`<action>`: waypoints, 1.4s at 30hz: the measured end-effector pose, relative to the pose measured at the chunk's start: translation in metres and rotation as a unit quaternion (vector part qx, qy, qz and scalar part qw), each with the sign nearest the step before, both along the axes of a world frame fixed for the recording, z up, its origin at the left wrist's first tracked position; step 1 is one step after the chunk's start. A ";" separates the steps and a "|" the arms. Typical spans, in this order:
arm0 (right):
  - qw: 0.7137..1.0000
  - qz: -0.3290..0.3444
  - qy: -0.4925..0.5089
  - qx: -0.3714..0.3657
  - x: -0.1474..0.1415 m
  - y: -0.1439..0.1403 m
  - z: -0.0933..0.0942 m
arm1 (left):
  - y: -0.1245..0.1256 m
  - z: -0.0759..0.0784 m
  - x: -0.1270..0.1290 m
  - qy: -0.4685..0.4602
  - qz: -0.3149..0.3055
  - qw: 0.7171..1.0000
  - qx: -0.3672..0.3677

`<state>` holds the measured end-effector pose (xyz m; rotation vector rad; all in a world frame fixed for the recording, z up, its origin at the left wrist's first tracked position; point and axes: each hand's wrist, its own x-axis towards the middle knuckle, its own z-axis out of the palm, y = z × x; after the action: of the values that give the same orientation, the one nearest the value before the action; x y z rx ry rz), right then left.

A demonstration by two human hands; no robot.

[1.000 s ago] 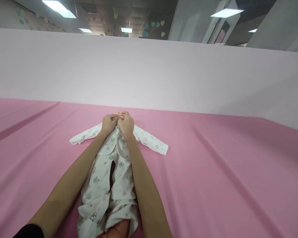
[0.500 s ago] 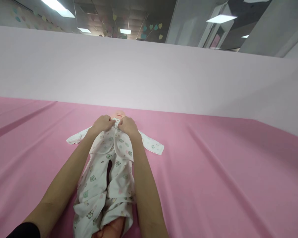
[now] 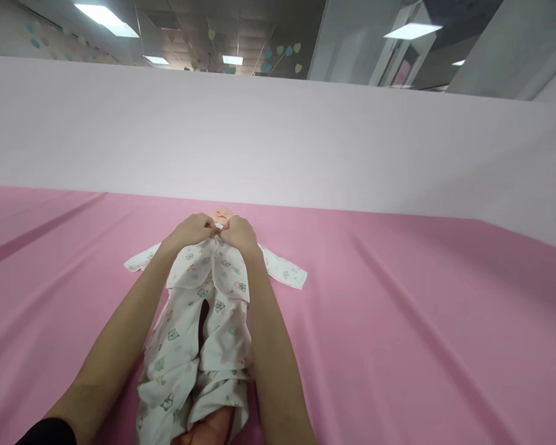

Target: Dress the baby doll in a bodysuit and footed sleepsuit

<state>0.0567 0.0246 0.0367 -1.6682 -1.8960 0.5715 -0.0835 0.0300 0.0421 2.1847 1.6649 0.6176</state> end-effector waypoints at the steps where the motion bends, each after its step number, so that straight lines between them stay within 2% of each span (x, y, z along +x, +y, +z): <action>1: 1.000 0.005 0.010 -0.001 0.001 0.000 0.000 | -0.001 0.001 0.001 0.000 -0.001 1.000 0.003; 9: 0.991 0.074 0.112 -0.023 0.009 0.001 0.001 | 0.001 -0.002 0.001 -0.071 -0.044 0.996 0.017; 14: 0.993 0.071 0.090 -0.036 0.018 -0.008 0.010 | 0.001 -0.003 -0.004 -0.133 -0.098 0.984 -0.067; 19: 0.997 0.042 -0.019 -0.061 0.021 -0.019 0.020 | -0.005 0.004 -0.009 -0.020 -0.159 0.970 -0.182; 24: 0.979 0.125 -0.035 -0.156 0.015 -0.026 0.024 | -0.014 0.016 -0.013 0.030 -0.162 0.958 -0.233; 30: 0.967 0.174 -0.007 -0.184 0.010 -0.022 0.019 | -0.013 0.015 -0.016 0.013 -0.168 0.960 -0.225; 36: 0.969 0.185 0.019 -0.161 0.017 -0.023 0.021 | -0.007 0.013 -0.025 -0.023 -0.208 0.956 -0.207; 42: 0.970 0.167 0.005 -0.179 0.016 -0.022 0.021 | -0.008 0.015 -0.024 -0.017 -0.230 0.954 -0.191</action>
<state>0.0728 0.0023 0.0582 -1.5511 -2.1805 1.1114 -0.1071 0.0224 0.0576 2.1391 1.0795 0.1837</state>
